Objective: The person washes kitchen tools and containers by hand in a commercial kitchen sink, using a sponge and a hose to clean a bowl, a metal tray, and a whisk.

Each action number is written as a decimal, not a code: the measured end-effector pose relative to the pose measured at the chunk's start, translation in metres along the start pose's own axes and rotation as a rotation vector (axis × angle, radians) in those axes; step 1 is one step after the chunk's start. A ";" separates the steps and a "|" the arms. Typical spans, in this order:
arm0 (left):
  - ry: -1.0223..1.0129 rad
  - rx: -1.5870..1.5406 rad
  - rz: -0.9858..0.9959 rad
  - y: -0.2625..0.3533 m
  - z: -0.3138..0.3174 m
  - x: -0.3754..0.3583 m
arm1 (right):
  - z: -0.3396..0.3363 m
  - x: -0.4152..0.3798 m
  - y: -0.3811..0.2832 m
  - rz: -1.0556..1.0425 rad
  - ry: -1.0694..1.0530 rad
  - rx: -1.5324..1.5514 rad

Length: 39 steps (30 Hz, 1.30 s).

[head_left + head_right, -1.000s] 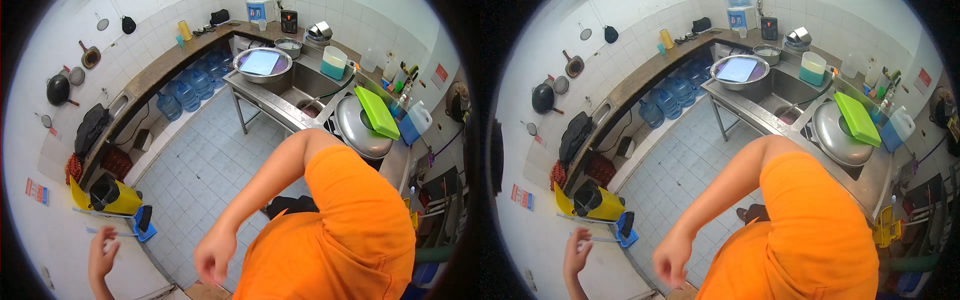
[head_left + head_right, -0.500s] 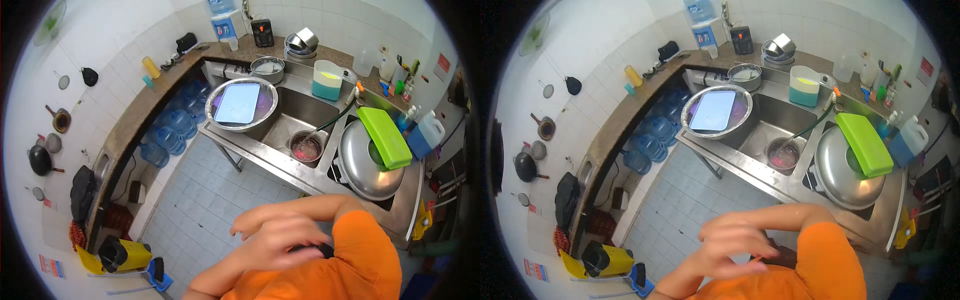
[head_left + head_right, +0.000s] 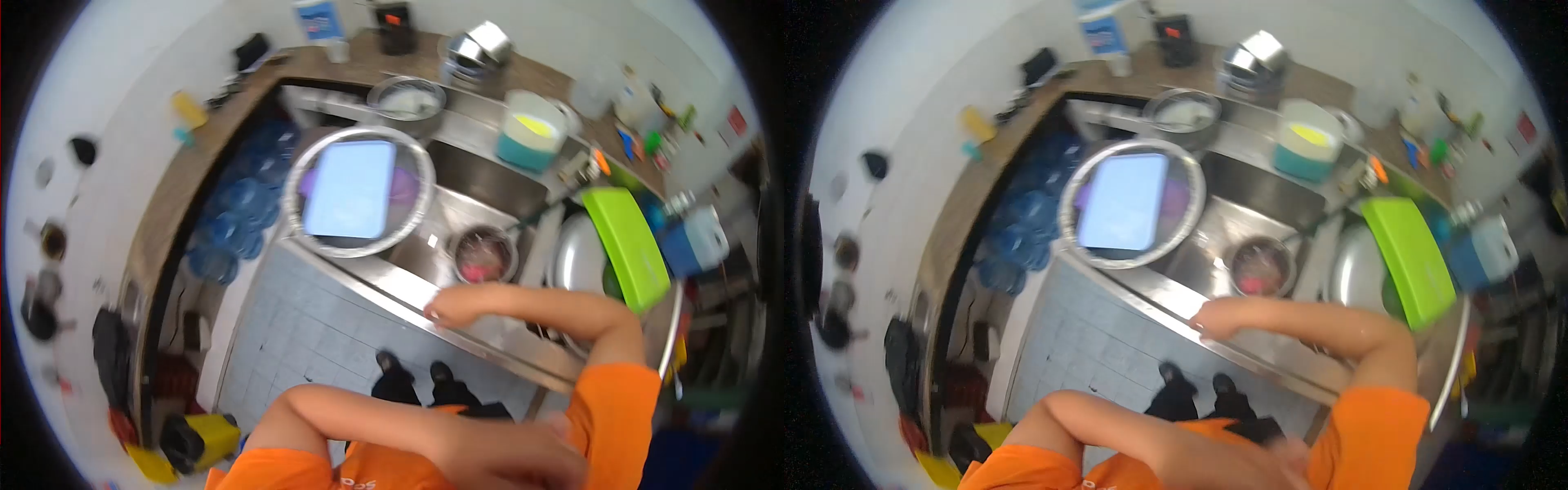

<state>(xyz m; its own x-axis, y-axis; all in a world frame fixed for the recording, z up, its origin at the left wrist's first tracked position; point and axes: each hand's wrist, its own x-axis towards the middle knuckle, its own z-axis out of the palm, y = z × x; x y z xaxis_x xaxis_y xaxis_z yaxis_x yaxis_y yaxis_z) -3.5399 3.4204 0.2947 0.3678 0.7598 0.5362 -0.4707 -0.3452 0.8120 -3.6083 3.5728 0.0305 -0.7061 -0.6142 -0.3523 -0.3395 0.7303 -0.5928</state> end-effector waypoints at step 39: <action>1.117 -0.571 -0.919 -0.400 -0.174 0.069 | 0.185 -0.349 0.018 0.231 2.413 2.343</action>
<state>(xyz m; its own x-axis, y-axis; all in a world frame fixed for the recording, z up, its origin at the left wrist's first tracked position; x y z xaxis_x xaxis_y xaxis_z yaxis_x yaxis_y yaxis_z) -3.4658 3.7068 -0.0328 0.0497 0.6842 -0.7276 -0.7540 0.5035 0.4219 -3.2529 3.7450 0.0093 -0.1537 0.6415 -0.7515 -0.7553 -0.5667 -0.3293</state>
